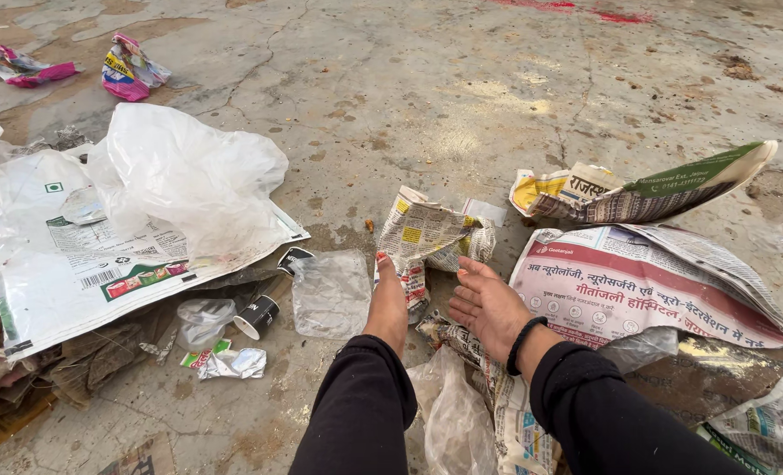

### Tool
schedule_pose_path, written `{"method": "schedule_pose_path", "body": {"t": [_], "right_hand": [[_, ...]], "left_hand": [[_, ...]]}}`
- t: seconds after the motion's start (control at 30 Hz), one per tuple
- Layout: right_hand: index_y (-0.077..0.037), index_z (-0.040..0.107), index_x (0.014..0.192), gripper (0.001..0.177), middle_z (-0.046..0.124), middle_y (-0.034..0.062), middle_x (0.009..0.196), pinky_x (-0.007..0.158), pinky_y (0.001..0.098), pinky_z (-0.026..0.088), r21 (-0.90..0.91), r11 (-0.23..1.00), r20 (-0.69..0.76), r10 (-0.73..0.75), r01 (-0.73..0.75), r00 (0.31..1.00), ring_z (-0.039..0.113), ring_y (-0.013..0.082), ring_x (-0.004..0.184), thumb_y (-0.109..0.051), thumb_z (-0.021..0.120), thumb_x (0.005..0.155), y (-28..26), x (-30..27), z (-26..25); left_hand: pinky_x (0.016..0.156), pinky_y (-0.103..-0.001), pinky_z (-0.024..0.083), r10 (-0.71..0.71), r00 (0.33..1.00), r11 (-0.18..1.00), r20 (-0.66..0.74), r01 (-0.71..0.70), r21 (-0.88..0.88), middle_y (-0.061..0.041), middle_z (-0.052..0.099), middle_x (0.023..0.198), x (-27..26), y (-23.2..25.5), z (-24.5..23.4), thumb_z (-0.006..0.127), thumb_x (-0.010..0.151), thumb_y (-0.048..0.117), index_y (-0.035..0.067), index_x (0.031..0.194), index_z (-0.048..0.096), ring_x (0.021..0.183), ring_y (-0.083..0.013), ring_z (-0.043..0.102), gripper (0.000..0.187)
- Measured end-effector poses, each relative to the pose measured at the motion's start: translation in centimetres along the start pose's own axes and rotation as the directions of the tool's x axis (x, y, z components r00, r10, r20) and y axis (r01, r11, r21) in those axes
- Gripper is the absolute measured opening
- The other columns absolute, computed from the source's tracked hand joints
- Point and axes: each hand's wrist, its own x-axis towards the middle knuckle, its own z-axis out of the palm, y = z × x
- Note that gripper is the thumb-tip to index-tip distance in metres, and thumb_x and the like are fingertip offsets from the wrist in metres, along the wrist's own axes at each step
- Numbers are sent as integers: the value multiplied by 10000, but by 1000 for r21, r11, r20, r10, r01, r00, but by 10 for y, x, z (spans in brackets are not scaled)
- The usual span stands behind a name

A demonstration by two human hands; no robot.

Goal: The person sorts through various waste items on the ground, picking up and checking newspaper scraps, plastic bags, and a food container by hand.

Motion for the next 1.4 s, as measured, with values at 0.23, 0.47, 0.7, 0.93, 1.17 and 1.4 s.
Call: {"method": "schedule_pose_path", "body": {"t": [0.23, 0.47, 0.7, 0.93, 1.17, 1.4], "right_hand": [[-330, 250, 1615, 684, 173, 225, 1671, 1176, 484, 336, 79, 996, 16, 31, -32, 999, 340, 417, 1474, -393, 497, 980, -9, 3, 28], [-185, 296, 1588, 647, 132, 179, 1683, 1211, 503, 268, 203, 979, -29, -13, 19, 1000, 217, 367, 1532, -414, 459, 1005, -4, 26, 23], [23, 447, 1468, 601, 400, 154, 1597, 1211, 477, 285, 267, 962, -38, -48, 57, 998, 290, 317, 1515, -387, 422, 1029, 8, 52, 4], [51, 519, 1395, 534, 557, 149, 1472, 1186, 432, 351, 277, 955, -59, -92, 105, 994, 463, 294, 1418, -334, 414, 1040, 13, 48, -3], [61, 538, 1326, 462, 637, 152, 1368, 1144, 420, 413, 264, 959, -35, -99, 104, 995, 560, 291, 1327, -287, 415, 1048, 3, 14, -5], [69, 605, 1284, 463, 640, 172, 1331, 1144, 382, 458, 196, 973, 48, -133, 121, 990, 590, 264, 1300, -258, 368, 1058, -17, -23, 14]], "left_hand": [[1195, -415, 284, -44, 999, 998, 0, 44, 45, -122, 426, 1603, 3, -7, 22, 245, 968, 663, 89, 1560, 390, 1470, -256, 427, 837], [1220, -421, 255, -133, 991, 985, -5, 132, 113, -141, 383, 1625, 3, -10, 19, 221, 979, 690, 90, 1593, 323, 1514, -271, 342, 864], [1223, -411, 260, -116, 992, 991, -48, 118, 62, -136, 391, 1623, 5, -9, 8, 263, 980, 686, 62, 1579, 353, 1510, -264, 362, 870], [1185, -411, 315, -52, 993, 980, -108, 71, 185, -145, 426, 1592, -14, 10, 7, 244, 1005, 627, 55, 1564, 358, 1467, -278, 415, 808], [1140, -401, 366, 104, 990, 982, -92, -87, 169, -144, 498, 1535, -17, 13, 12, 248, 1003, 597, 40, 1518, 425, 1406, -277, 487, 779], [1167, -403, 335, 37, 998, 990, -57, -29, 137, -117, 415, 1593, -34, 31, 20, 237, 984, 638, 72, 1555, 376, 1463, -265, 411, 816]]}}
